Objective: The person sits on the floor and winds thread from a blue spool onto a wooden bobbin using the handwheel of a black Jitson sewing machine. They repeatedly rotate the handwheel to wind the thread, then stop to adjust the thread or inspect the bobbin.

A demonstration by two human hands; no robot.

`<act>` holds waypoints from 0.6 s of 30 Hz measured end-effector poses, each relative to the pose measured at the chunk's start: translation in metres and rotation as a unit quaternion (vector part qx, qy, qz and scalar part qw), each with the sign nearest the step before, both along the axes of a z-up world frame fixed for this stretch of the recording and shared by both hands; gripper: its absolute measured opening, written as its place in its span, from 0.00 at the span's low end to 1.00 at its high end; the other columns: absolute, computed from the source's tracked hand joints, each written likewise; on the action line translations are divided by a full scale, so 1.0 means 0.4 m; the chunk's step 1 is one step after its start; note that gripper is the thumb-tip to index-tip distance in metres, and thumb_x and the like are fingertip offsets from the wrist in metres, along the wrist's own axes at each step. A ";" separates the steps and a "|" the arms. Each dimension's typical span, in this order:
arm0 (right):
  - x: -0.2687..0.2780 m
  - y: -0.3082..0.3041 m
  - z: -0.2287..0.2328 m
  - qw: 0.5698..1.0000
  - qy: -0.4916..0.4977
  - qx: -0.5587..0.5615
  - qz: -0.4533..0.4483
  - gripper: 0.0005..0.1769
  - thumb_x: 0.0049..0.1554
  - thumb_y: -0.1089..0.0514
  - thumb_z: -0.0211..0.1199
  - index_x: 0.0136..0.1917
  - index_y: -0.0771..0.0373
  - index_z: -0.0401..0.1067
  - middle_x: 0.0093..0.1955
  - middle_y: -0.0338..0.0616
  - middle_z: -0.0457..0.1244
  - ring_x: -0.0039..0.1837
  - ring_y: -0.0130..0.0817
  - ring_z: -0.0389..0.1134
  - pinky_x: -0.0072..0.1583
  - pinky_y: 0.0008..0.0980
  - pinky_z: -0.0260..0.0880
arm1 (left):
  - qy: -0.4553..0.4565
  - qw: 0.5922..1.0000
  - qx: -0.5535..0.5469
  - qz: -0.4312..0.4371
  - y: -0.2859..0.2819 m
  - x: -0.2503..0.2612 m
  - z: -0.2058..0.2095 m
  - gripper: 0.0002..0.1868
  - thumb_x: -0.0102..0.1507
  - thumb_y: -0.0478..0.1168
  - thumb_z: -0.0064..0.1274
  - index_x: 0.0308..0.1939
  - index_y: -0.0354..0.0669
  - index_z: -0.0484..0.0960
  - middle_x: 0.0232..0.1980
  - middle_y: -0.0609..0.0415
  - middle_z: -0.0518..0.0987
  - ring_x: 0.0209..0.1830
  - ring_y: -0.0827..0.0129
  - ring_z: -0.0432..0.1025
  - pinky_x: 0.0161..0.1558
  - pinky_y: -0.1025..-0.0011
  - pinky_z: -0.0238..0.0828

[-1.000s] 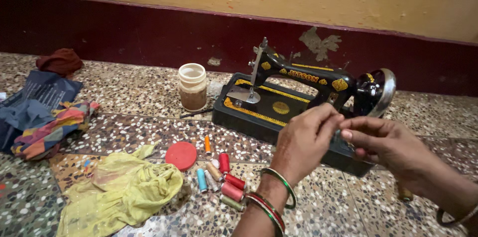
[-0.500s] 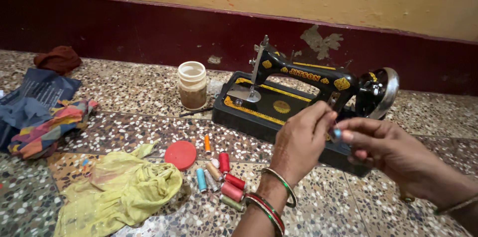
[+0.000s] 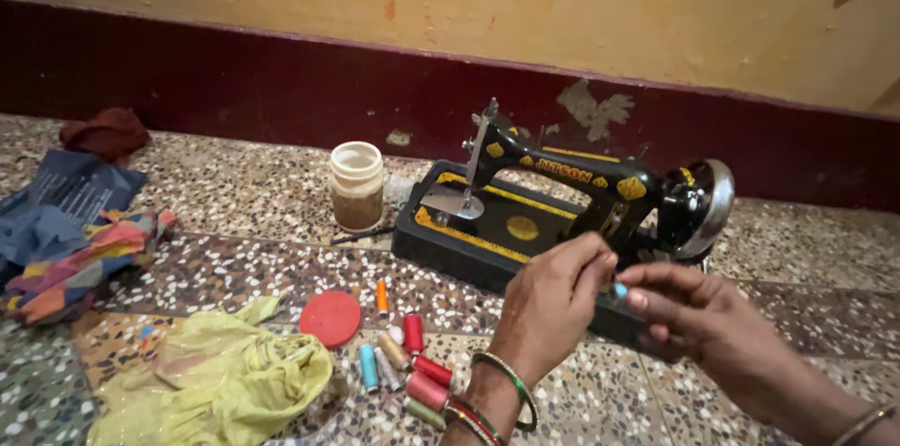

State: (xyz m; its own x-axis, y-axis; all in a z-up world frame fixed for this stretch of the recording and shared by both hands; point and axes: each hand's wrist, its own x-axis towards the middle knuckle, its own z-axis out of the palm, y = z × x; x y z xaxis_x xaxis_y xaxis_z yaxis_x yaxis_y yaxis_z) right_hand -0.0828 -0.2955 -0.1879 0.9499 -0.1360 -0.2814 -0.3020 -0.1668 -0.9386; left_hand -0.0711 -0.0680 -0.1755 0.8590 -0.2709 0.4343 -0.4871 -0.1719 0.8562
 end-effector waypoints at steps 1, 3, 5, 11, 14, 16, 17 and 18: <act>-0.003 0.011 0.005 1.000 -0.002 -0.006 -0.003 0.13 0.54 0.57 0.67 0.52 0.59 0.82 0.35 0.38 0.68 0.33 0.26 0.61 0.41 0.32 0.69 | -0.006 1.000 -0.005 0.000 -0.001 0.003 -0.006 0.12 0.71 0.47 0.44 0.41 0.44 0.76 0.35 0.49 0.79 0.35 0.55 0.77 0.36 0.59 0.70; -0.013 0.028 0.010 1.000 -0.007 -0.017 -0.009 0.13 0.54 0.58 0.70 0.53 0.61 0.81 0.39 0.38 0.71 0.35 0.26 0.63 0.40 0.29 0.65 | -0.016 1.000 -0.015 -0.002 -0.005 0.000 -0.024 0.12 0.71 0.47 0.46 0.42 0.42 0.76 0.34 0.45 0.78 0.37 0.50 0.75 0.36 0.57 0.69; -0.016 0.033 0.005 1.000 -0.019 0.018 -0.009 0.15 0.53 0.57 0.70 0.54 0.60 0.81 0.39 0.37 0.71 0.35 0.24 0.63 0.41 0.28 0.68 | 0.019 1.000 0.000 -0.001 -0.010 0.003 -0.040 0.13 0.71 0.47 0.45 0.41 0.40 0.74 0.33 0.43 0.77 0.36 0.48 0.75 0.36 0.55 0.68; 0.012 -0.004 -0.036 0.992 -0.080 0.082 -0.056 0.21 0.50 0.60 0.69 0.58 0.60 0.79 0.40 0.38 0.70 0.36 0.25 0.64 0.40 0.28 0.70 | 0.076 0.995 0.048 -0.046 -0.027 -0.017 -0.047 0.10 0.72 0.45 0.42 0.44 0.42 0.73 0.37 0.43 0.79 0.40 0.46 0.77 0.39 0.51 0.69; 0.018 -0.012 -0.048 0.988 -0.102 0.096 -0.070 0.20 0.51 0.61 0.69 0.58 0.61 0.80 0.42 0.40 0.71 0.38 0.25 0.66 0.42 0.26 0.70 | 0.036 0.995 0.043 -0.088 -0.017 -0.030 -0.035 0.09 0.71 0.44 0.44 0.45 0.42 0.75 0.37 0.44 0.80 0.39 0.48 0.78 0.40 0.53 0.70; 0.012 -0.010 -0.052 0.991 -0.105 0.057 -0.064 0.19 0.51 0.61 0.69 0.57 0.62 0.80 0.41 0.43 0.72 0.37 0.26 0.66 0.41 0.27 0.70 | 0.019 0.994 0.050 -0.096 -0.012 -0.028 -0.027 0.10 0.71 0.44 0.44 0.43 0.43 0.77 0.37 0.47 0.80 0.38 0.52 0.78 0.40 0.57 0.72; 0.006 -0.008 -0.051 0.993 -0.103 0.018 -0.053 0.18 0.51 0.61 0.69 0.56 0.63 0.81 0.41 0.45 0.73 0.36 0.28 0.66 0.38 0.27 0.67 | 0.028 0.993 0.070 -0.094 -0.009 -0.017 -0.021 0.10 0.71 0.44 0.44 0.42 0.44 0.77 0.37 0.49 0.80 0.37 0.54 0.78 0.40 0.59 0.73; -0.001 -0.006 -0.050 0.994 -0.100 -0.022 -0.043 0.17 0.51 0.60 0.69 0.55 0.63 0.82 0.40 0.46 0.73 0.35 0.30 0.65 0.36 0.28 0.65 | 0.037 0.991 0.091 -0.092 -0.006 -0.009 -0.016 0.11 0.71 0.45 0.43 0.40 0.45 0.77 0.38 0.51 0.79 0.37 0.57 0.78 0.41 0.62 0.74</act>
